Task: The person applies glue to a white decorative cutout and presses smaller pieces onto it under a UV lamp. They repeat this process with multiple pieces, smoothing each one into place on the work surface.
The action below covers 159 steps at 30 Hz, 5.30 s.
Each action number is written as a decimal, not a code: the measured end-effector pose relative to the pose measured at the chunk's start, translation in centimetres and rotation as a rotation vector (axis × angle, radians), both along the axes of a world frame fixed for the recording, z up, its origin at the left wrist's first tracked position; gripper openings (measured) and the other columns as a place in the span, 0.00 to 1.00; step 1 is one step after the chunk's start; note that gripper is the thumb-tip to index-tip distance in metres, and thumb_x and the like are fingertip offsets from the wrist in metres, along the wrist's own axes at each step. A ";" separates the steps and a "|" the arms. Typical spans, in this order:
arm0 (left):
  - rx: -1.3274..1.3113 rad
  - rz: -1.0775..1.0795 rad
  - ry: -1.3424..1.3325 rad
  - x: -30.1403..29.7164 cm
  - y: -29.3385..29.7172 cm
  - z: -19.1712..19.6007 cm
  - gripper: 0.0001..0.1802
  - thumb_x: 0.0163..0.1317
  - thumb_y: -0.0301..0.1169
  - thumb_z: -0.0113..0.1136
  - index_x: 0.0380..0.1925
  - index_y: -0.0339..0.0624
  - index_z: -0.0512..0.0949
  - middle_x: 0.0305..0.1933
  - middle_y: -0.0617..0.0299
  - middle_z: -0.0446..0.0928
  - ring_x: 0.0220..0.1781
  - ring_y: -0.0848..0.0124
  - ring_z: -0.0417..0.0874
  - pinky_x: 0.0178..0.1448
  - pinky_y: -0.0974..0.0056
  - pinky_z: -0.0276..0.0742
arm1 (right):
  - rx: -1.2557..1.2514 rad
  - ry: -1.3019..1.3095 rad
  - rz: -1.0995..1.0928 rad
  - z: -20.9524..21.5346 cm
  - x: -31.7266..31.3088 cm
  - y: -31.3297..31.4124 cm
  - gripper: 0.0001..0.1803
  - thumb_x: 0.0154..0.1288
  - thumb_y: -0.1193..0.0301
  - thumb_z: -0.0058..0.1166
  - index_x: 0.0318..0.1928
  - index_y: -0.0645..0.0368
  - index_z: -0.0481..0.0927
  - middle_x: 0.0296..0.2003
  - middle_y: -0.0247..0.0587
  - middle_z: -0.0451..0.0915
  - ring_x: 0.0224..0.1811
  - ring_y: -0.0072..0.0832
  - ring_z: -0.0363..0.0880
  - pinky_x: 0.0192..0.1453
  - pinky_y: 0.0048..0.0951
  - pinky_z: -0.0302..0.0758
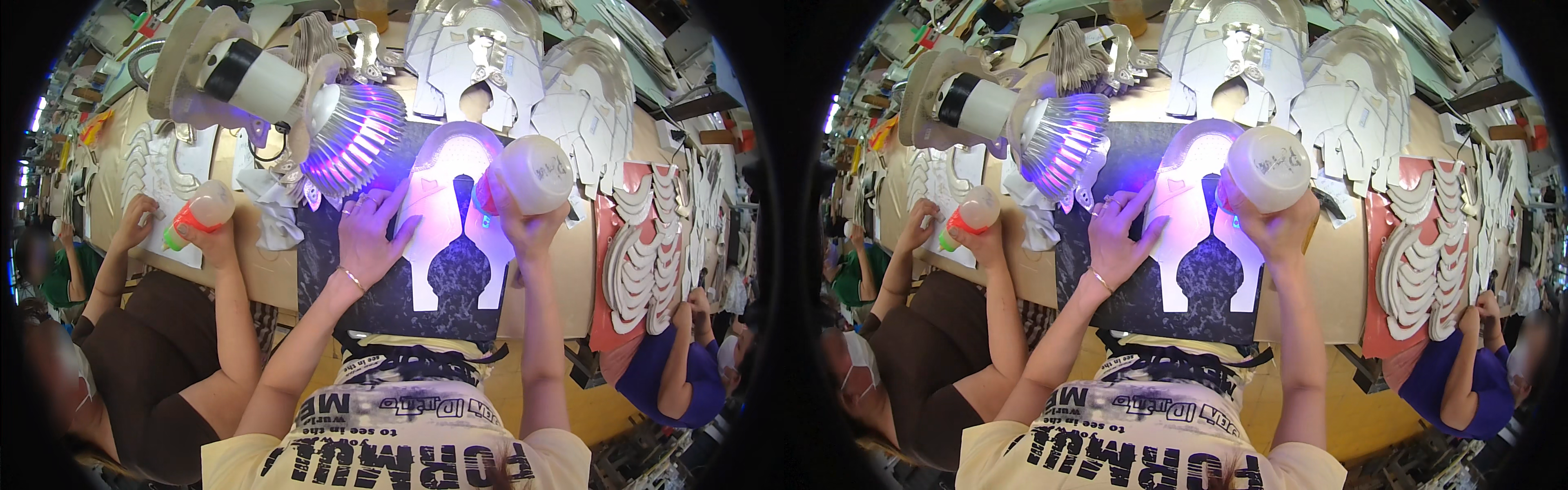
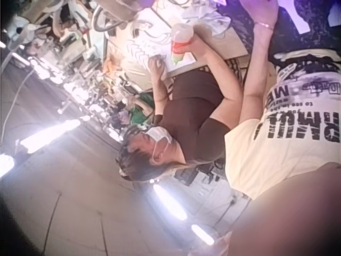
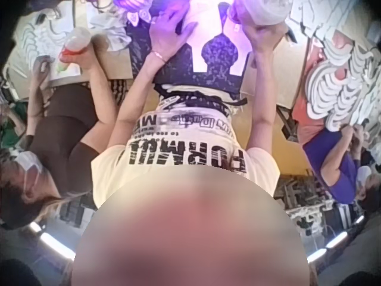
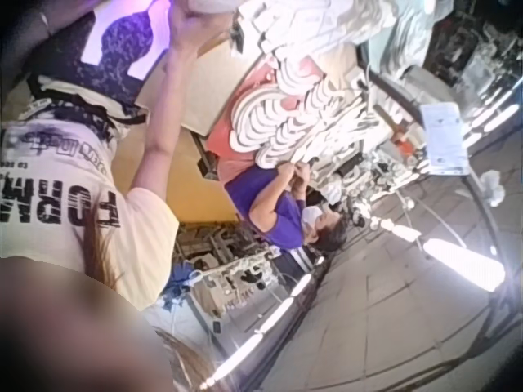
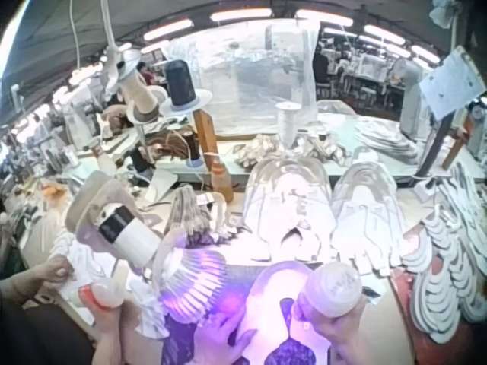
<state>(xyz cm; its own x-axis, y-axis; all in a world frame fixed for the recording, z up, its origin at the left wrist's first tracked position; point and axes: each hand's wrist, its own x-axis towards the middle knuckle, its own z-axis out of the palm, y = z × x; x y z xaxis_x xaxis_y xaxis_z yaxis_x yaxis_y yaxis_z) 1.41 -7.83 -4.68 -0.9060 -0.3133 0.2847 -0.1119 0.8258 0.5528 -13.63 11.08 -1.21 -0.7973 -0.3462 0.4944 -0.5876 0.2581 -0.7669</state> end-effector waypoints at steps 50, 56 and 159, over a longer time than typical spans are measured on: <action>-0.009 0.016 0.032 0.0 0.1 -0.1 0.30 0.57 0.41 0.71 0.60 0.47 0.79 0.41 0.61 0.79 0.42 0.62 0.80 0.49 0.57 0.70 | -0.098 -0.200 -0.015 0.1 3.4 0.8 0.22 0.52 0.63 0.75 0.42 0.65 0.84 0.36 0.40 0.87 0.37 0.28 0.87 0.44 0.30 0.82; -0.001 0.011 0.022 0.0 0.0 0.1 0.30 0.57 0.41 0.71 0.60 0.47 0.79 0.40 0.60 0.78 0.42 0.61 0.81 0.51 0.56 0.72 | -0.145 -0.242 -0.069 0.1 2.2 1.1 0.22 0.54 0.64 0.75 0.44 0.65 0.84 0.39 0.42 0.86 0.40 0.27 0.86 0.48 0.28 0.80; -0.137 -0.026 -0.061 -0.7 0.7 -0.2 0.31 0.66 0.44 0.62 0.67 0.47 0.71 0.66 0.52 0.70 0.70 0.55 0.68 0.74 0.49 0.56 | 0.678 0.400 0.346 -2.2 -1.1 2.6 0.34 0.43 0.50 0.73 0.53 0.48 0.84 0.53 0.38 0.76 0.52 0.37 0.75 0.52 0.39 0.73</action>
<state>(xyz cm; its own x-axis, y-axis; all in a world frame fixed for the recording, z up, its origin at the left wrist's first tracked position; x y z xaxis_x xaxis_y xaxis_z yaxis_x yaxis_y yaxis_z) 0.70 -7.10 -4.92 -0.9304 -0.2513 0.2669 -0.1193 0.8959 0.4279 -14.76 13.71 -3.41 -0.4018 -0.8601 0.3142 -0.9113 0.3418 -0.2298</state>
